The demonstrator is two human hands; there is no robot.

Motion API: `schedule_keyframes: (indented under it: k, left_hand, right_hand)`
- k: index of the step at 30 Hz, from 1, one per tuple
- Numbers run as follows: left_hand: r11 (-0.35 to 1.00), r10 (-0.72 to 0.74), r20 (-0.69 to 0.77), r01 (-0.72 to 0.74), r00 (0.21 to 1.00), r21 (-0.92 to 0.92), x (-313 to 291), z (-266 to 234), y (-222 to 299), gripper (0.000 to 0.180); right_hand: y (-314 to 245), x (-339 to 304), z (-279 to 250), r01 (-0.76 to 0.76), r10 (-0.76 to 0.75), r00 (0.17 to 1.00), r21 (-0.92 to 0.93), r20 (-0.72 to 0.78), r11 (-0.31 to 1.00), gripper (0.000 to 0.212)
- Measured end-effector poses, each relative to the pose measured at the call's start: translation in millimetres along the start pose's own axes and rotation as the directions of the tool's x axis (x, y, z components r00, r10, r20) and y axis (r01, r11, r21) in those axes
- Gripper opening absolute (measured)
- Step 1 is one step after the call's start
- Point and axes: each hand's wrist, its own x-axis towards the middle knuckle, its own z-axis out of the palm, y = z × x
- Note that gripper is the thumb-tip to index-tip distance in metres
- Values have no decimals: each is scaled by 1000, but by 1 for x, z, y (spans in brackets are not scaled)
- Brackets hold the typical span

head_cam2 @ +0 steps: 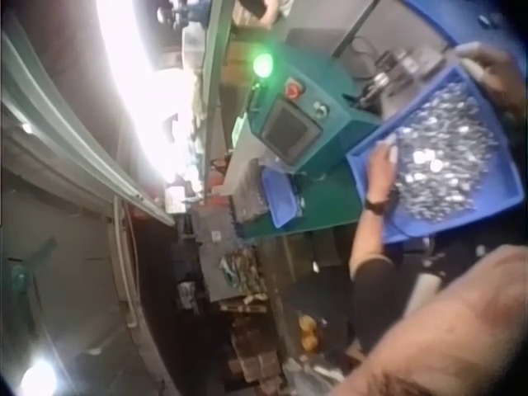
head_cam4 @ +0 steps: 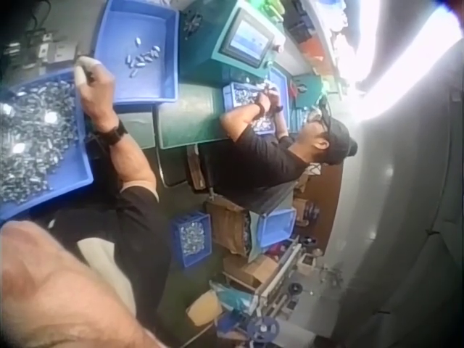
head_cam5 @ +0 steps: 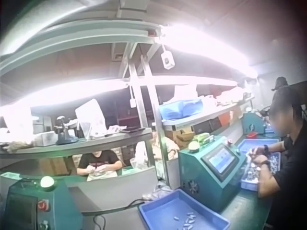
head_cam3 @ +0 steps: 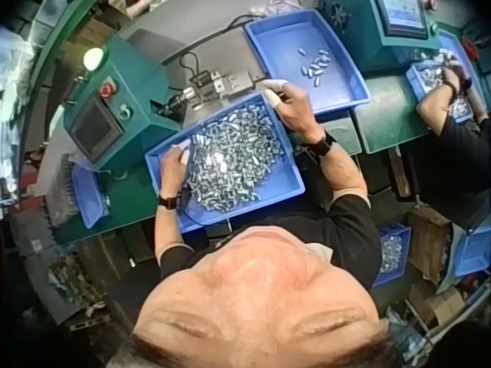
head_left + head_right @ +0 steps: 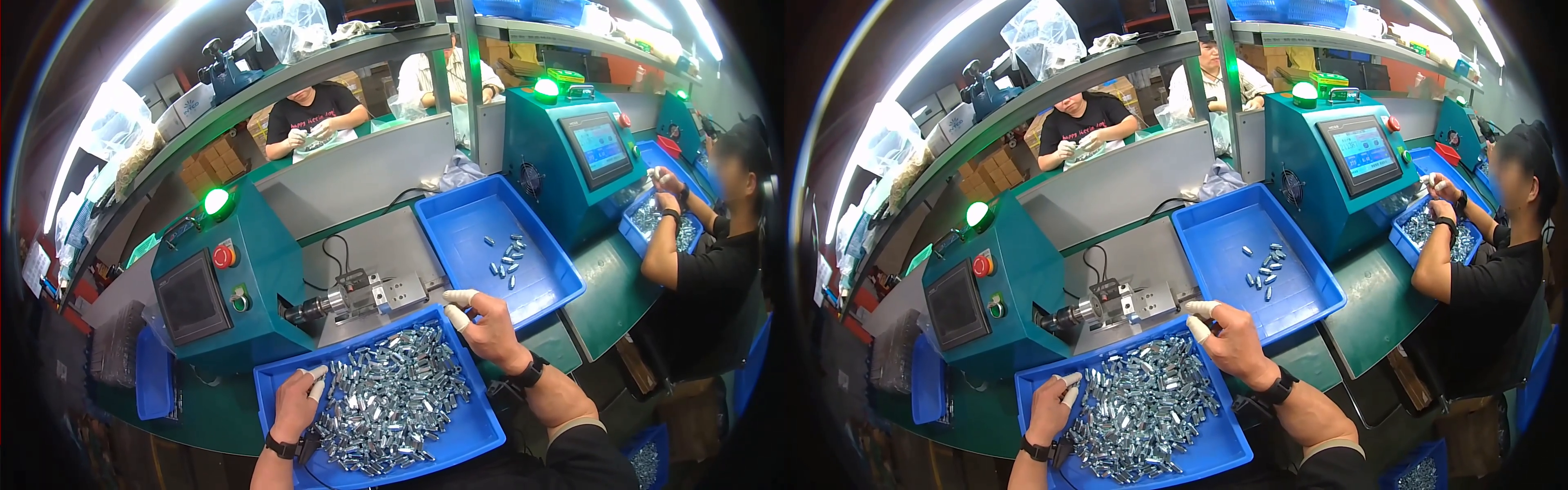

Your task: The person picks up a metal component from a blue tray, inserts it into the machine's clamp, and then places the processed part into a separate blue tray.

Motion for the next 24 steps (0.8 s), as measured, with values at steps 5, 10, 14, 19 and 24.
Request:
schedule_keyframes:
  k: [5, 10, 14, 19, 24]
  left_hand:
    - [999, -29, 21, 30, 999, -22, 0, -3, 5, 26]
    - [995, -61, 3, 61, 998, -81, -1, 1, -1, 25]
    - [987, -118, 18, 119, 993, -106, 0, 2, -1, 23]
    - [989, -110, 9, 111, 994, -95, -1, 4, -5, 23]
    - [985, -133, 11, 133, 991, -105, 0, 4, -1, 24]
  right_hand:
    - [1, -2, 2, 15, -15, 1000, 19, 0, 1000, 24]
    - [1, -2, 2, 25, -25, 1000, 21, -14, 999, 23]
    - [2, -2, 3, 26, -26, 1000, 17, -18, 1000, 24]
    - [5, -2, 3, 39, -39, 999, 14, -27, 999, 24]
    - [5, -2, 3, 45, -45, 999, 4, -25, 999, 25]
